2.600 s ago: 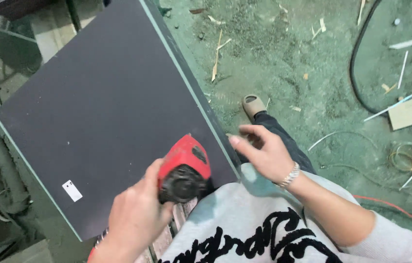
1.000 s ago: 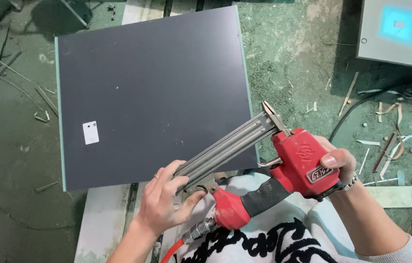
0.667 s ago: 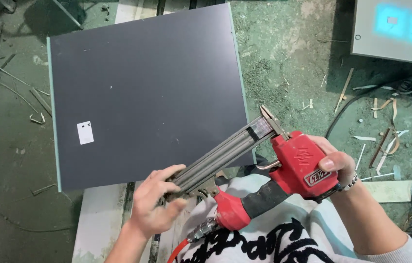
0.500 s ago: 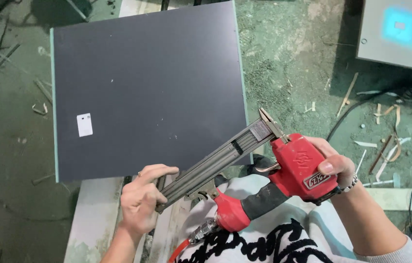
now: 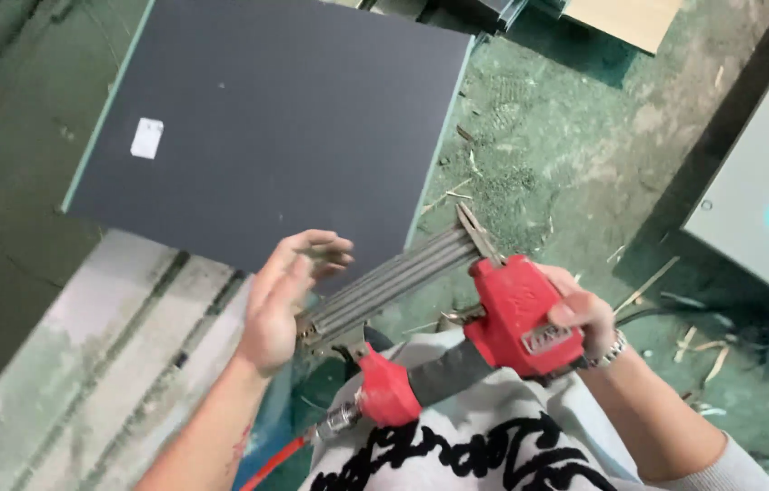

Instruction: Assembling a wooden drawer frame using a pneumatic nail gun in a workshop environment.

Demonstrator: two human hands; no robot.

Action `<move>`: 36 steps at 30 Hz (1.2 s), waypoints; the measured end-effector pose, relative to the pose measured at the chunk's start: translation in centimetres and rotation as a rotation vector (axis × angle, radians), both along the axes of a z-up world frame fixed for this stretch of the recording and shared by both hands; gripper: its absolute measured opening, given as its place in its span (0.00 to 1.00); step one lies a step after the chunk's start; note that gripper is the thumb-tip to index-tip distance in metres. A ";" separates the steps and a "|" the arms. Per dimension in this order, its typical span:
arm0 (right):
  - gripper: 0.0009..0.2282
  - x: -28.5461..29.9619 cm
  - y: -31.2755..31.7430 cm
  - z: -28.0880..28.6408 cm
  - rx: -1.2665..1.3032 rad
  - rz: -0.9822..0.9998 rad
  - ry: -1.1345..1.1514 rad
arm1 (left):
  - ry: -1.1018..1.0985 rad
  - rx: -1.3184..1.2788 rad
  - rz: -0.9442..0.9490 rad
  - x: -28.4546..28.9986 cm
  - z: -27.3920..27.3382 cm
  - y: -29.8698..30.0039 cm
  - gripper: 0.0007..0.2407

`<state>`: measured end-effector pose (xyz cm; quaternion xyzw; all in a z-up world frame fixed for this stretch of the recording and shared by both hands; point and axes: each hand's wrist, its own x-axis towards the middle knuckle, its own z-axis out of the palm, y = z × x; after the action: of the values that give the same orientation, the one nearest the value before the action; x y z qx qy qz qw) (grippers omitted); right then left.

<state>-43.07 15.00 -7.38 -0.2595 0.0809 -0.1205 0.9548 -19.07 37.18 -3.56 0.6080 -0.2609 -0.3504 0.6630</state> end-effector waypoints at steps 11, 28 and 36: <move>0.21 10.2 -3.6 -3.4 0.026 0.107 0.578 | -1.536 0.595 0.122 -6.7 0.4 -3.1 0.27; 0.19 39.8 -27.0 -14.5 -1.910 0.154 0.616 | 0.168 0.845 0.474 18.1 9.5 -7.7 0.03; 0.13 35.1 -28.7 -13.6 -1.996 0.286 0.541 | 0.167 1.104 0.614 27.5 7.2 -16.9 0.10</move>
<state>-8.02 -13.66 -20.99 -0.9561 0.1242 0.0436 0.2619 8.39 20.33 3.68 0.8779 0.1969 -0.2734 0.3404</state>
